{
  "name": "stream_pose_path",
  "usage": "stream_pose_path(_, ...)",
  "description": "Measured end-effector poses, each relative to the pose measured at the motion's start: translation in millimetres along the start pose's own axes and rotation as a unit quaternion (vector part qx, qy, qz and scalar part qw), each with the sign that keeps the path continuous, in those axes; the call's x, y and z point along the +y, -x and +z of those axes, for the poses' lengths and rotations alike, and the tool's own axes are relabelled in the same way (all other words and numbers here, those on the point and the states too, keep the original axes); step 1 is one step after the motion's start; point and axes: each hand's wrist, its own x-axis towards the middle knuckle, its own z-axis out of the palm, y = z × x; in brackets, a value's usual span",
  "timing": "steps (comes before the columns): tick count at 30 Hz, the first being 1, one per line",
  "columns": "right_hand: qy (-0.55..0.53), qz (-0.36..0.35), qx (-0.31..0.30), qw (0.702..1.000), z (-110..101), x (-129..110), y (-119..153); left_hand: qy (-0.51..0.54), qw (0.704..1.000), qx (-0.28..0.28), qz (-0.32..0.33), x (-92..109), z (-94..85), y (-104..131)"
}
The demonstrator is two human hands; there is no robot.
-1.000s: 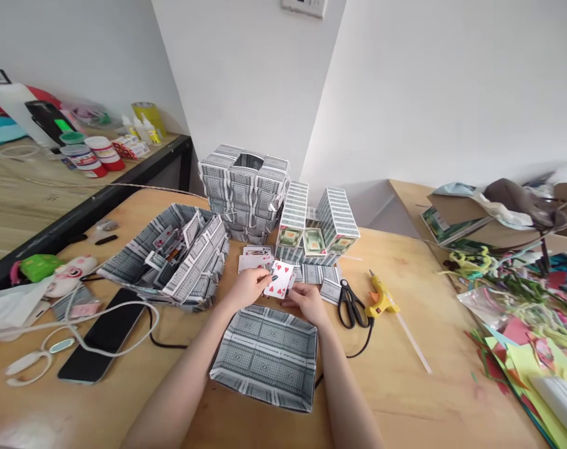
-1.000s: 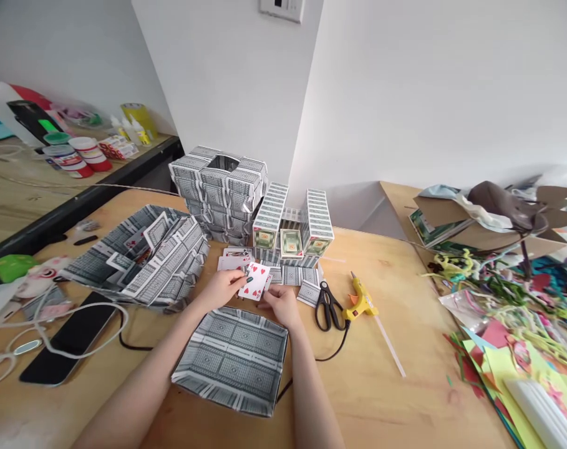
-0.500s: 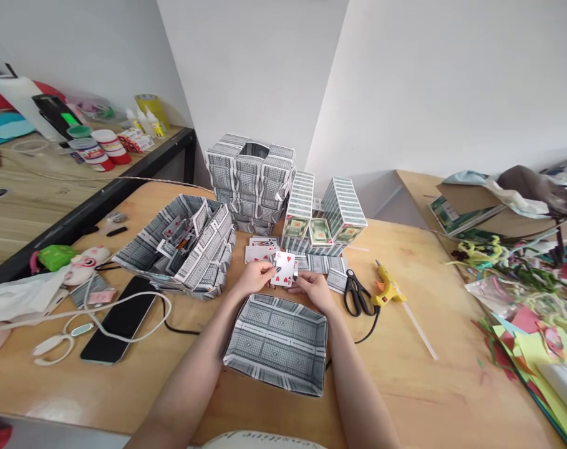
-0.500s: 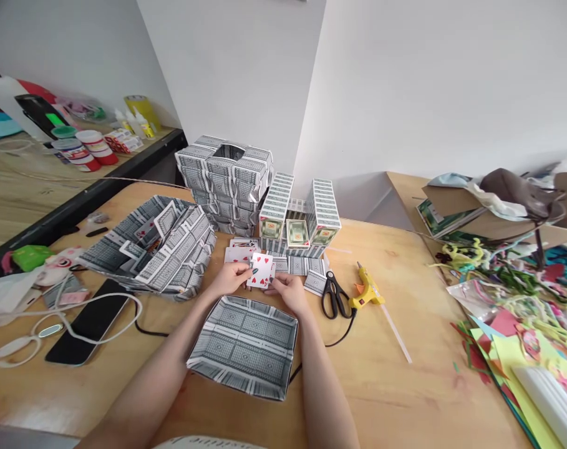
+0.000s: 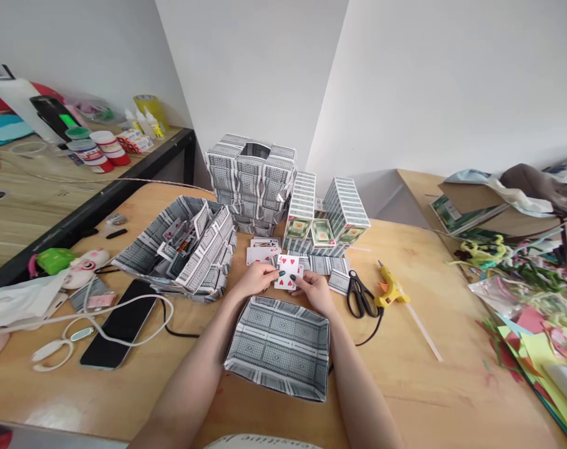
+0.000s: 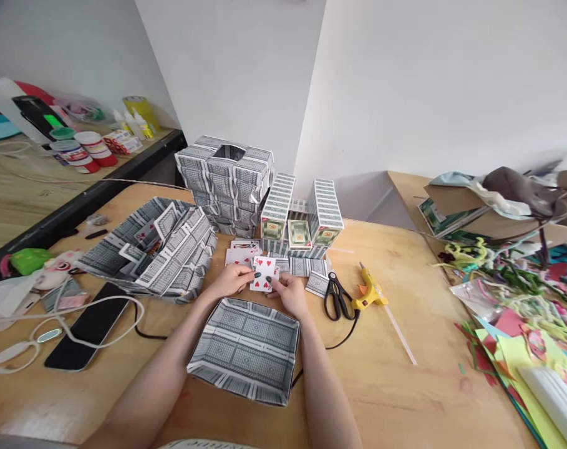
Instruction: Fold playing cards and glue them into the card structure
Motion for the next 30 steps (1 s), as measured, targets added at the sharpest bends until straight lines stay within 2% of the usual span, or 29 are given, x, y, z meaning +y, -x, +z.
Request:
stream_pose_path(7,0.047,-0.041,0.027,0.998,-2.6,9.2,-3.8,-0.015,1.0,-0.019,-0.004,-0.4,0.3,-3.7)
stream_pose_path(14,0.024,-0.035,-0.004,0.999,-2.4,6.4,-3.1,0.037,0.999,-0.037,-0.01,-0.7,0.0,-5.4)
stream_pose_path(24,0.021,-0.02,0.003,1.0,-2.3,7.3,-5.5,0.017,0.999,-0.045,-0.009,6.6,-1.5,-5.6)
stream_pose_path(27,0.029,-0.016,0.021,0.999,-1.6,7.5,-5.9,-0.004,0.999,-0.037,0.01,4.2,1.5,-6.6)
stream_pose_path(30,0.027,-0.015,0.026,0.999,-1.5,6.3,-5.2,-0.025,0.999,-0.005,0.035,-0.1,4.5,-8.2)
